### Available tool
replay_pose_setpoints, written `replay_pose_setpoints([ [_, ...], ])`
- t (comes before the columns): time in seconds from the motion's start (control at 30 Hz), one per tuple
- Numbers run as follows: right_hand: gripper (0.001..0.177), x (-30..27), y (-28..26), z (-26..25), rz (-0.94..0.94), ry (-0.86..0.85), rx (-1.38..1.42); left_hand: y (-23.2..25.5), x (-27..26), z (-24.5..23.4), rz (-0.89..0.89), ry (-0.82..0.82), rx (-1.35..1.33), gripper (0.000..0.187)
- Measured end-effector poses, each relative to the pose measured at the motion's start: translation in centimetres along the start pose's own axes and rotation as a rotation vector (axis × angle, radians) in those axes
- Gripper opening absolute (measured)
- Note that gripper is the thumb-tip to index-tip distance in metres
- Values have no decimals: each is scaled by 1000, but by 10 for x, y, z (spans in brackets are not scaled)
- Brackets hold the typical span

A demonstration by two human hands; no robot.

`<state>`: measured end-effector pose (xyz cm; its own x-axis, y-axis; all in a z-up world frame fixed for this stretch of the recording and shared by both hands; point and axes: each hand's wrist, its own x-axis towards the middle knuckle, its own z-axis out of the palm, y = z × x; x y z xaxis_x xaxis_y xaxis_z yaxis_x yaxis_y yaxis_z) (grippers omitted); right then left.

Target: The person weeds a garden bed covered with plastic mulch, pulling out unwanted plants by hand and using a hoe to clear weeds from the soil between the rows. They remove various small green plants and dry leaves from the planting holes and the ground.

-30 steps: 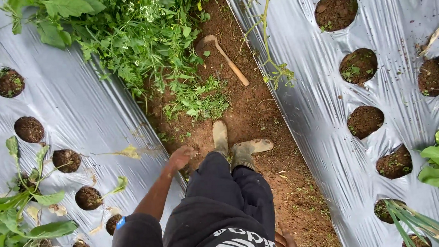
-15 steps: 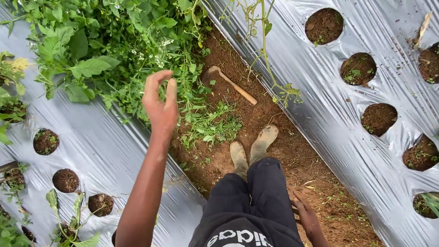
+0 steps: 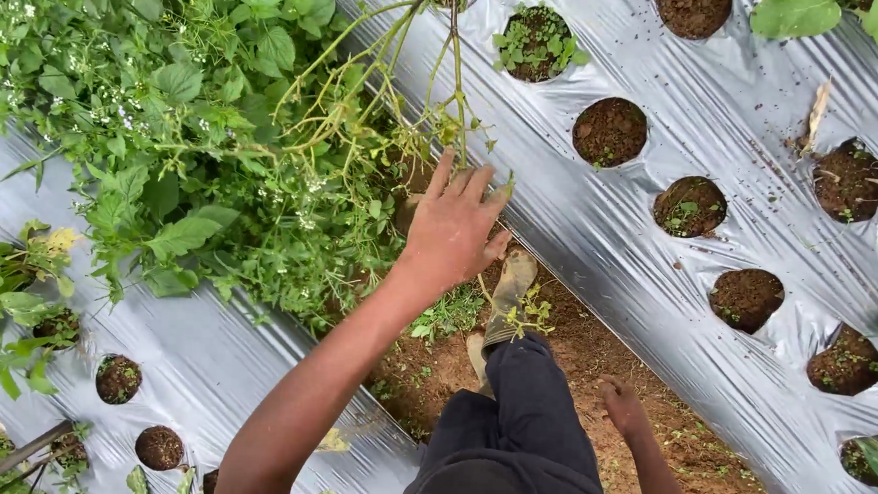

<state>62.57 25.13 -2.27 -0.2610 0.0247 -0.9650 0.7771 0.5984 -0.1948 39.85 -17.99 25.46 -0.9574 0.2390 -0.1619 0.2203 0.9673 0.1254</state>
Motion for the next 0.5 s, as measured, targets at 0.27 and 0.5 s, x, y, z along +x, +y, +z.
replay_pose_setpoints([
  [0.27,49,-32,-210,-72,-260,206,207,-59,11,-1,-427,-834,256,58],
  [0.5,50,-28,-172,-44,-191,102,206,-122,-4,-9,-694,-520,228,53],
])
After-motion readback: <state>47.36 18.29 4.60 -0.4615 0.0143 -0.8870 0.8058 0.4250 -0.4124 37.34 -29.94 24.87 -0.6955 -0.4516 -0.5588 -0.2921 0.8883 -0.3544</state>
